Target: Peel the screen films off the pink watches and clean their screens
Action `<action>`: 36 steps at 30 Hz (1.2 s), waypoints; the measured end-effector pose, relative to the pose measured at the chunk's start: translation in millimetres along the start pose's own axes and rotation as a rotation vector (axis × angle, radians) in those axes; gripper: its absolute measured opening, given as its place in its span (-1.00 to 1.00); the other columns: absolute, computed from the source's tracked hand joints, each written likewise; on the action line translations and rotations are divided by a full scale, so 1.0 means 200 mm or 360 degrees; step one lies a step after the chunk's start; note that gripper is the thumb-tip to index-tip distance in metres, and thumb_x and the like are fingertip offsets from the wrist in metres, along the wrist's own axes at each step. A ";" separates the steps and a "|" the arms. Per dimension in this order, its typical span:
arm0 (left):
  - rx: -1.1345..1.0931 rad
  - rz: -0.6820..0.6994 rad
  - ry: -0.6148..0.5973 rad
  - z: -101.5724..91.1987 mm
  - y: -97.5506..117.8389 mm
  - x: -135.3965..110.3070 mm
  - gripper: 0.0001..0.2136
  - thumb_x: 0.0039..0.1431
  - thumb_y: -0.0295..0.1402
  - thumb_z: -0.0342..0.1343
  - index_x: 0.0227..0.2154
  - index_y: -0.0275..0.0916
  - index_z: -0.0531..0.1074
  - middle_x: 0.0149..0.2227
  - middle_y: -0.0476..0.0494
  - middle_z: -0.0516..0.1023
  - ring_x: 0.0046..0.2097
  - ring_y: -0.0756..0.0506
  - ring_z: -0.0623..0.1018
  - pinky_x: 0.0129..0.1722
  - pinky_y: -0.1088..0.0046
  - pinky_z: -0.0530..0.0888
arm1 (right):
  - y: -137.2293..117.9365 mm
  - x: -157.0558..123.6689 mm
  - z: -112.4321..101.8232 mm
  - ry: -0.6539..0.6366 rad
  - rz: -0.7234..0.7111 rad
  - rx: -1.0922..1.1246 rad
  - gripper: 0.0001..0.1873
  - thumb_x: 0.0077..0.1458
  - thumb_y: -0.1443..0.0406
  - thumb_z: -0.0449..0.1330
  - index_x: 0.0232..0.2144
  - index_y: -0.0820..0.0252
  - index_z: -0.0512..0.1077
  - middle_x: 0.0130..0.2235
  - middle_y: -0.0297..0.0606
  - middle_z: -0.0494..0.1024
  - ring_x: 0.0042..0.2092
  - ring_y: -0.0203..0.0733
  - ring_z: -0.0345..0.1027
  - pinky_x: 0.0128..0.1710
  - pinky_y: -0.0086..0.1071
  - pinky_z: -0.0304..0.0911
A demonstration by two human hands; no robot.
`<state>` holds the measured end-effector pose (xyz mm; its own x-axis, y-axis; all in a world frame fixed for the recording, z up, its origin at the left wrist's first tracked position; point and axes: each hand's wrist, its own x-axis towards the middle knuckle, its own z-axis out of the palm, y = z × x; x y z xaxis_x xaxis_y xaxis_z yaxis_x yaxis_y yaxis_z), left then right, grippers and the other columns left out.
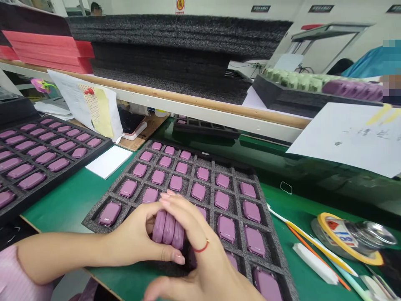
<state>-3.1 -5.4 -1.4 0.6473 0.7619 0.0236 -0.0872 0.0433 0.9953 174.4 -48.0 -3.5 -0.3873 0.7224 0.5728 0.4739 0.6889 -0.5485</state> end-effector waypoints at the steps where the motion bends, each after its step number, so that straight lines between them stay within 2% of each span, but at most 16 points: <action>1: 0.0101 0.0043 0.0033 0.00 0.00 -0.01 -0.51 -0.12 -0.34 0.48 -0.06 -0.21 0.54 -0.09 -0.12 0.63 -0.03 -0.18 0.60 0.03 0.29 0.51 | 0.00 -0.01 -0.01 0.0058 0.0037 0.0083 -0.14 0.12 -0.15 0.21 0.31 0.14 0.17 0.26 0.04 0.37 0.27 0.17 0.28 0.25 0.03 0.29; 4: 0.0261 0.0265 0.0031 0.00 -0.01 -0.02 -0.58 -0.05 -0.36 0.45 -0.08 -0.16 0.55 0.00 -0.10 0.62 0.06 -0.15 0.59 0.15 0.33 0.45 | 0.01 -0.02 -0.06 0.0447 0.0206 0.0311 -0.46 0.35 -0.01 0.02 0.25 0.08 0.28 0.18 -0.06 0.46 0.22 0.08 0.36 0.21 -0.02 0.33; 6: 0.0300 0.0382 0.0016 0.00 0.00 -0.02 -0.60 -0.03 -0.40 0.43 -0.08 -0.16 0.55 0.03 -0.10 0.61 0.08 -0.14 0.58 0.17 0.36 0.44 | 0.02 -0.01 -0.08 0.0706 0.0315 0.0390 -0.61 0.37 0.11 0.03 0.15 0.07 0.39 0.04 -0.12 0.55 0.10 -0.01 0.46 0.12 -0.15 0.41; 8: 0.0322 0.0452 0.0010 0.00 0.00 -0.02 -0.61 -0.02 -0.44 0.42 -0.08 -0.17 0.55 0.03 -0.11 0.62 0.09 -0.13 0.58 0.18 0.36 0.44 | 0.01 0.00 -0.11 0.0846 0.0369 0.0408 -0.73 0.35 0.18 0.09 0.03 0.05 0.45 -0.10 -0.18 0.58 -0.02 -0.10 0.52 0.04 -0.25 0.45; 10: 0.0312 0.0470 -0.0002 0.00 0.01 -0.02 -0.61 -0.02 -0.45 0.42 -0.08 -0.17 0.55 0.03 -0.12 0.62 0.09 -0.13 0.58 0.18 0.36 0.44 | 0.00 0.02 -0.15 0.0805 0.0312 0.0365 -0.83 0.34 0.20 0.12 -0.11 0.03 0.47 -0.21 -0.23 0.56 -0.12 -0.16 0.52 -0.04 -0.32 0.47; 13: 0.0219 0.0352 -0.0030 0.00 0.01 -0.03 -0.58 -0.07 -0.42 0.45 -0.09 -0.17 0.55 -0.01 -0.13 0.62 0.07 -0.16 0.58 0.17 0.30 0.44 | -0.02 0.04 -0.22 0.0344 0.0066 0.0112 -0.76 0.28 0.05 0.17 -0.28 0.04 0.47 -0.26 -0.23 0.54 -0.16 -0.13 0.50 -0.11 -0.32 0.50; 15: 0.0015 0.0174 -0.0098 0.00 0.01 -0.03 -0.55 -0.09 -0.39 0.47 -0.09 -0.18 0.54 -0.05 -0.15 0.62 0.06 -0.20 0.58 0.16 0.24 0.45 | -0.04 0.05 -0.25 0.0009 -0.0075 -0.0143 -0.67 0.11 -0.04 0.31 -0.30 0.05 0.47 -0.13 -0.18 0.56 -0.05 -0.04 0.50 -0.03 -0.24 0.49; 17: -0.0410 -0.0108 -0.0219 0.00 0.00 -0.02 -0.58 0.00 -0.27 0.43 -0.07 -0.22 0.51 -0.08 -0.20 0.62 0.04 -0.22 0.60 0.11 0.18 0.48 | -0.04 0.04 -0.25 -0.0150 -0.0109 -0.0326 -0.64 -0.02 0.06 0.44 -0.25 0.05 0.46 0.02 -0.13 0.53 0.10 0.05 0.45 0.08 -0.17 0.45; 18: -0.0654 -0.0256 -0.0261 0.00 0.00 -0.02 -0.59 0.07 -0.20 0.39 -0.06 -0.23 0.49 -0.10 -0.21 0.62 0.02 -0.22 0.62 0.09 0.18 0.49 | -0.04 0.04 -0.24 -0.0176 -0.0094 -0.0362 -0.65 -0.01 0.15 0.46 -0.23 0.06 0.44 0.06 -0.12 0.51 0.13 0.05 0.43 0.11 -0.17 0.43; 20: -0.1030 -0.0467 -0.0255 0.01 -0.02 -0.01 -0.61 0.16 -0.13 0.31 -0.04 -0.24 0.47 -0.12 -0.20 0.62 -0.02 -0.20 0.65 0.07 0.20 0.51 | -0.04 0.03 -0.21 -0.0194 -0.0026 -0.0319 -0.73 0.06 0.32 0.40 -0.21 0.07 0.42 0.09 -0.13 0.50 0.09 -0.05 0.47 0.03 -0.29 0.48; 23: -0.1123 -0.0499 -0.0175 0.01 -0.03 0.00 -0.64 0.18 -0.12 0.29 -0.07 -0.24 0.49 -0.12 -0.18 0.61 -0.03 -0.15 0.64 0.04 0.31 0.52 | -0.04 0.02 -0.16 -0.0155 0.0084 -0.0150 -0.82 0.13 0.43 0.29 -0.27 0.08 0.41 0.05 -0.17 0.53 -0.09 -0.22 0.56 -0.23 -0.51 0.52; 25: -0.1104 -0.0492 -0.0208 0.01 -0.03 0.00 -0.66 0.19 -0.09 0.26 -0.16 -0.27 0.53 -0.15 -0.20 0.60 -0.03 -0.16 0.63 -0.03 0.37 0.53 | -0.04 0.03 -0.14 -0.0088 0.0103 -0.0116 -0.82 0.11 0.42 0.31 -0.29 0.08 0.41 0.02 -0.19 0.56 -0.09 -0.21 0.56 -0.21 -0.50 0.51; 28: -0.1140 -0.0498 -0.0250 0.02 -0.04 0.01 -0.62 0.18 -0.02 0.23 -0.23 -0.29 0.55 -0.18 -0.22 0.59 -0.10 -0.17 0.64 -0.12 0.40 0.53 | -0.03 0.03 -0.14 -0.0060 0.0101 -0.0140 -0.74 0.03 0.35 0.40 -0.26 0.06 0.41 0.01 -0.20 0.58 -0.01 -0.14 0.54 -0.04 -0.37 0.49; 31: -0.1143 -0.0512 -0.0224 0.02 -0.04 0.02 -0.56 0.15 0.03 0.24 -0.21 -0.31 0.57 -0.20 -0.24 0.59 -0.18 -0.11 0.61 -0.11 0.37 0.53 | -0.03 0.04 -0.14 -0.0053 0.0168 -0.0095 -0.84 0.10 0.36 0.34 -0.29 0.06 0.44 0.03 -0.22 0.59 -0.04 -0.16 0.56 -0.06 -0.38 0.50; 34: -0.1065 -0.0521 -0.0208 0.02 -0.05 0.02 -0.53 0.13 0.07 0.23 -0.24 -0.32 0.59 -0.31 -0.20 0.58 -0.31 -0.04 0.56 -0.27 0.50 0.50 | -0.03 0.04 -0.13 0.0122 0.0238 -0.0018 -0.91 0.17 0.35 0.30 -0.37 0.04 0.49 -0.09 -0.30 0.64 -0.11 -0.21 0.57 -0.13 -0.44 0.49; 36: -0.0985 -0.0528 -0.0278 0.01 -0.05 0.02 -0.46 0.15 0.13 0.16 -0.29 -0.36 0.60 -0.48 -0.16 0.53 -0.50 0.06 0.44 -0.49 0.62 0.32 | -0.04 0.04 -0.13 0.0408 0.0277 0.0007 -0.90 0.17 0.33 0.31 -0.39 0.02 0.51 -0.23 -0.35 0.64 -0.18 -0.24 0.57 -0.16 -0.45 0.49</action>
<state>1.7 -4.7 -10.5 0.8212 0.5329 -0.2041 -0.2446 0.6519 0.7178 188.5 -48.6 21.5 -0.0879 0.7916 0.6046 0.5122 0.5565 -0.6542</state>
